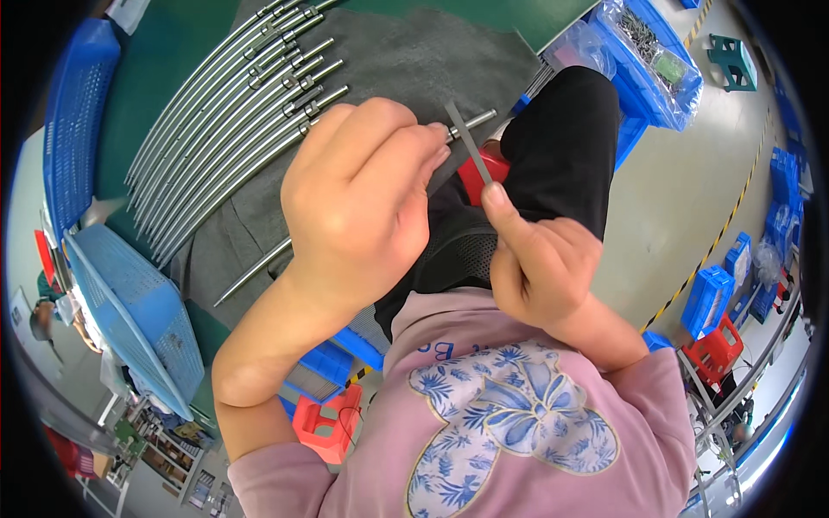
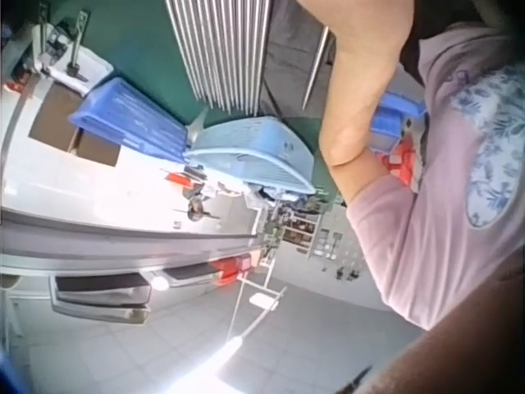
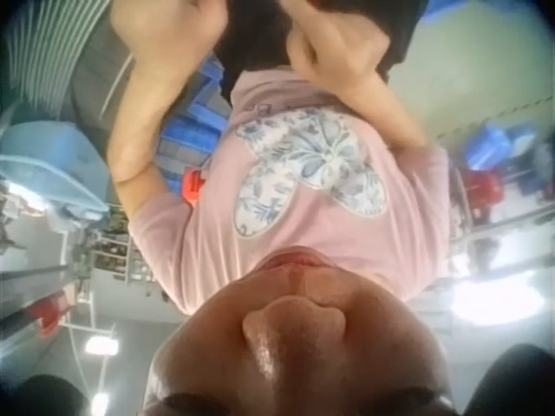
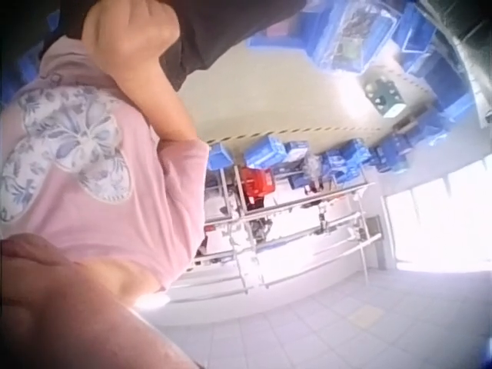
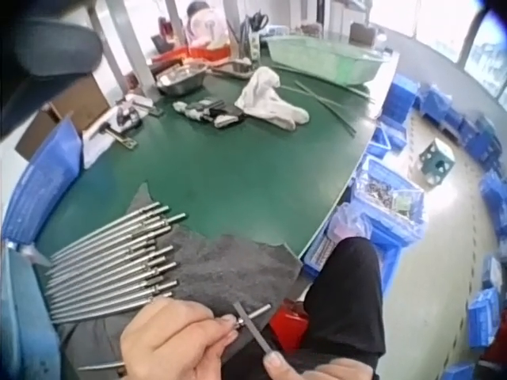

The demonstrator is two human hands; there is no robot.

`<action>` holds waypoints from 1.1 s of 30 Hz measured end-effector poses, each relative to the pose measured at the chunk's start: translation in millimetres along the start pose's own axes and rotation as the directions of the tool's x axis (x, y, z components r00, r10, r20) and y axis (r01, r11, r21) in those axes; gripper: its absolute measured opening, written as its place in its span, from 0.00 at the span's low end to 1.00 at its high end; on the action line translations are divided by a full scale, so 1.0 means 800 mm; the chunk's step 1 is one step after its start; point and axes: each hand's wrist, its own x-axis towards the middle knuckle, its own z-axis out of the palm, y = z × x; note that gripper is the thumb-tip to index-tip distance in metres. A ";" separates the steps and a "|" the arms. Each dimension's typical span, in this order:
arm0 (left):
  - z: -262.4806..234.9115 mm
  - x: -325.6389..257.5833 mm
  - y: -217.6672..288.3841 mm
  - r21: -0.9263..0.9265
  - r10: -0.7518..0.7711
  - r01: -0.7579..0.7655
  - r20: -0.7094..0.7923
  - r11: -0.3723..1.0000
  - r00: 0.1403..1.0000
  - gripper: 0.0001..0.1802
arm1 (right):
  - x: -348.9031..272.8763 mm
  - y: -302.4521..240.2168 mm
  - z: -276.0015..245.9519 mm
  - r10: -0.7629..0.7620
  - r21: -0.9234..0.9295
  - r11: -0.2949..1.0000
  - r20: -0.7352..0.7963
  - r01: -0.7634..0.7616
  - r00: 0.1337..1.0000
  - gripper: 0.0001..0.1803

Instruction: The recorder uses a digital micrometer to measure the diameter of metal rods and a small file to smooth the ends.

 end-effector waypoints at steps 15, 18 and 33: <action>-0.005 -0.004 0.002 0.010 -0.016 0.016 0.014 1.000 1.000 0.13 | 0.001 -0.008 0.003 -0.011 0.029 1.000 0.023 0.010 1.000 0.27; -0.003 -0.003 0.001 0.014 0.007 -0.007 0.023 1.000 1.000 0.12 | -0.003 -0.002 0.004 0.027 0.029 0.999 0.098 -0.030 0.995 0.26; -0.011 -0.004 0.005 0.048 -0.019 0.016 0.065 0.999 0.998 0.13 | -0.057 0.013 -0.017 -0.054 0.204 0.978 0.092 0.034 0.994 0.26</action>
